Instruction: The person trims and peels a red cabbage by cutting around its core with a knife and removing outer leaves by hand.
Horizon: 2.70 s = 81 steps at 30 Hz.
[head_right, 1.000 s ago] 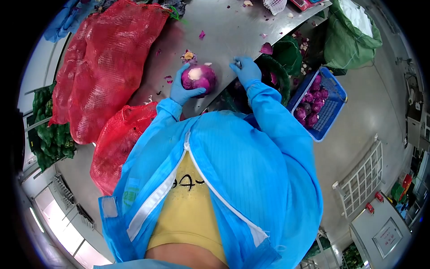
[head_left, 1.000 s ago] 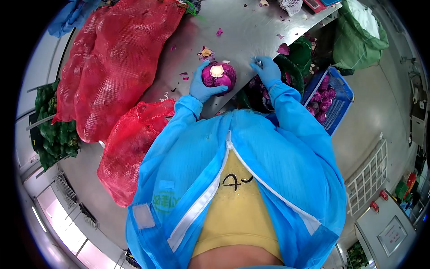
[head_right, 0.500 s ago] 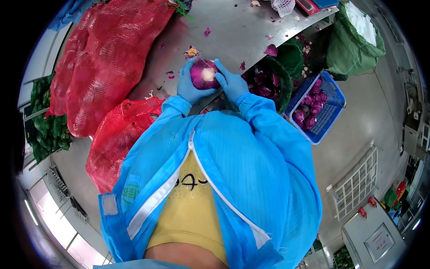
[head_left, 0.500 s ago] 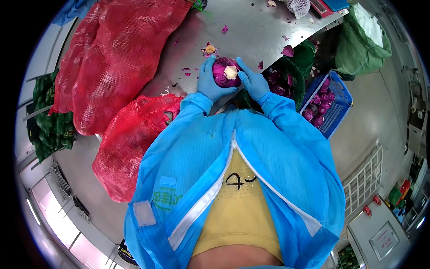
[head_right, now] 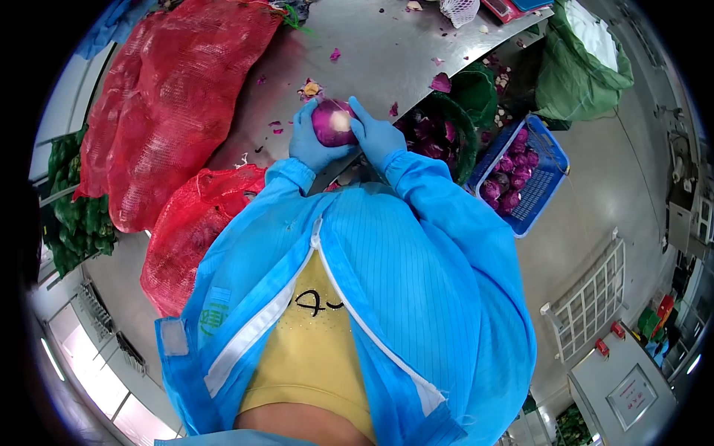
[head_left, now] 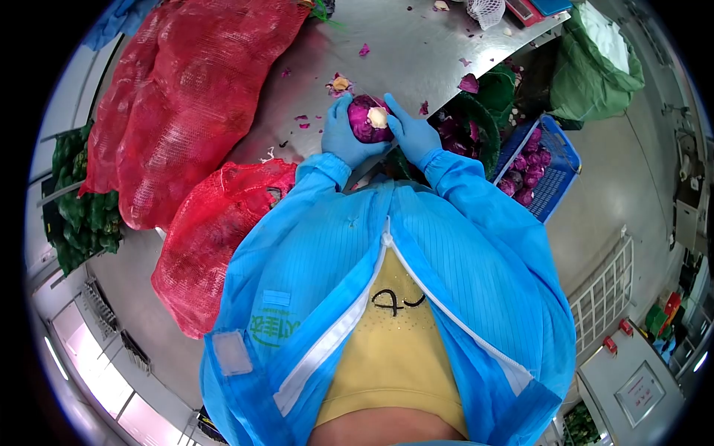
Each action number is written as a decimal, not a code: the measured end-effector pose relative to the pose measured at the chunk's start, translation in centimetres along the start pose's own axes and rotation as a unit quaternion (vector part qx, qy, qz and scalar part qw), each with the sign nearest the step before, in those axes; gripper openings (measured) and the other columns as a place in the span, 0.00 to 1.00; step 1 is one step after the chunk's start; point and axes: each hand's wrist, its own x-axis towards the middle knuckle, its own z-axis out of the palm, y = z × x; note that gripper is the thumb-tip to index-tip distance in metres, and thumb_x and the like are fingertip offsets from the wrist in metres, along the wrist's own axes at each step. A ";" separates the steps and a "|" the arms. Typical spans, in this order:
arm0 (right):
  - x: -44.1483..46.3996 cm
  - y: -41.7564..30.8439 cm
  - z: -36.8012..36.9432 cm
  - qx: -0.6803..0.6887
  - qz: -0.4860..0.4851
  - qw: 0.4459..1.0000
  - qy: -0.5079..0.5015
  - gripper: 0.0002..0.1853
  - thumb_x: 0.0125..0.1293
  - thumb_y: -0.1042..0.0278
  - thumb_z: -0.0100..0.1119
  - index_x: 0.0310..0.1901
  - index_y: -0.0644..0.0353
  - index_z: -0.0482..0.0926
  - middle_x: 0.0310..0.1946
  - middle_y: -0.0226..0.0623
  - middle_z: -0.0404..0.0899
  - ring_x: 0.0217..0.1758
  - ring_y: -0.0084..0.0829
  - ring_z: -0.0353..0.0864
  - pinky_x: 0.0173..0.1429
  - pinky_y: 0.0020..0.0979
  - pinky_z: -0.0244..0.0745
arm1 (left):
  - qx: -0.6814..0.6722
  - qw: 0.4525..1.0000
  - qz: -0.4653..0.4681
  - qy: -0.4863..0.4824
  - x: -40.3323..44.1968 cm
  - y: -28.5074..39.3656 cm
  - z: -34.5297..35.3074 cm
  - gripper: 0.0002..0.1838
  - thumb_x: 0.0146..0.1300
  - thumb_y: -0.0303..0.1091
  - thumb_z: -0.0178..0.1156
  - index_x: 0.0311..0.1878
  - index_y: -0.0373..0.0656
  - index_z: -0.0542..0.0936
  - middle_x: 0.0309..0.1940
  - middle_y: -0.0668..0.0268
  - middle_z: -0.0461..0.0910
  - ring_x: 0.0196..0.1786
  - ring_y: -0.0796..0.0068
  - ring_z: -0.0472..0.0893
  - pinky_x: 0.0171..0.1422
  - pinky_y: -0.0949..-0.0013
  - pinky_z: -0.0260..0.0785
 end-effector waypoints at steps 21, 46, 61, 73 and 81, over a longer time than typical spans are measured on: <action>4.3 3.4 -1.5 0.020 -0.050 0.998 0.017 0.26 0.69 0.39 0.33 0.63 0.34 0.66 0.50 0.47 0.77 0.52 0.50 0.75 0.57 0.44 0.69 | 0.058 0.998 0.018 -0.006 0.2 1.5 -0.4 0.59 0.27 0.55 0.76 0.65 0.40 0.59 0.59 0.51 0.62 0.62 0.52 0.66 0.66 0.59 0.63; 2.8 2.3 0.4 0.264 -0.189 0.942 0.081 0.31 0.53 0.58 0.69 0.60 0.54 0.71 0.47 0.39 0.78 0.44 0.30 0.78 0.50 0.31 0.73 | -0.304 0.947 0.106 -0.005 -1.6 -8.5 0.9 0.67 0.23 0.41 0.82 0.68 0.41 0.50 0.65 0.57 0.58 0.65 0.60 0.65 0.69 0.60 0.61; 6.7 -0.8 -1.6 0.015 -0.345 0.931 -0.114 0.21 0.51 0.65 0.68 0.47 0.55 0.75 0.41 0.35 0.73 0.42 0.36 0.76 0.45 0.34 0.73 | -0.367 0.923 0.088 -0.075 -0.3 -8.2 -0.6 0.64 0.26 0.35 0.81 0.68 0.43 0.49 0.62 0.57 0.63 0.63 0.62 0.68 0.67 0.60 0.64; 7.7 -0.6 -1.2 0.090 -0.369 0.914 -0.143 0.19 0.51 0.63 0.69 0.42 0.58 0.73 0.38 0.38 0.71 0.40 0.38 0.74 0.46 0.35 0.72 | -0.353 0.929 0.080 -0.083 0.2 -8.5 -0.9 0.64 0.28 0.39 0.81 0.69 0.43 0.50 0.64 0.58 0.60 0.66 0.60 0.64 0.71 0.59 0.57; 7.7 -0.7 -1.3 0.081 -0.390 0.909 -0.120 0.18 0.50 0.65 0.69 0.42 0.58 0.74 0.38 0.37 0.71 0.41 0.37 0.73 0.46 0.34 0.71 | -0.319 0.941 0.094 -0.067 0.5 -9.3 -0.5 0.64 0.28 0.40 0.81 0.69 0.43 0.50 0.65 0.59 0.59 0.67 0.61 0.63 0.71 0.60 0.56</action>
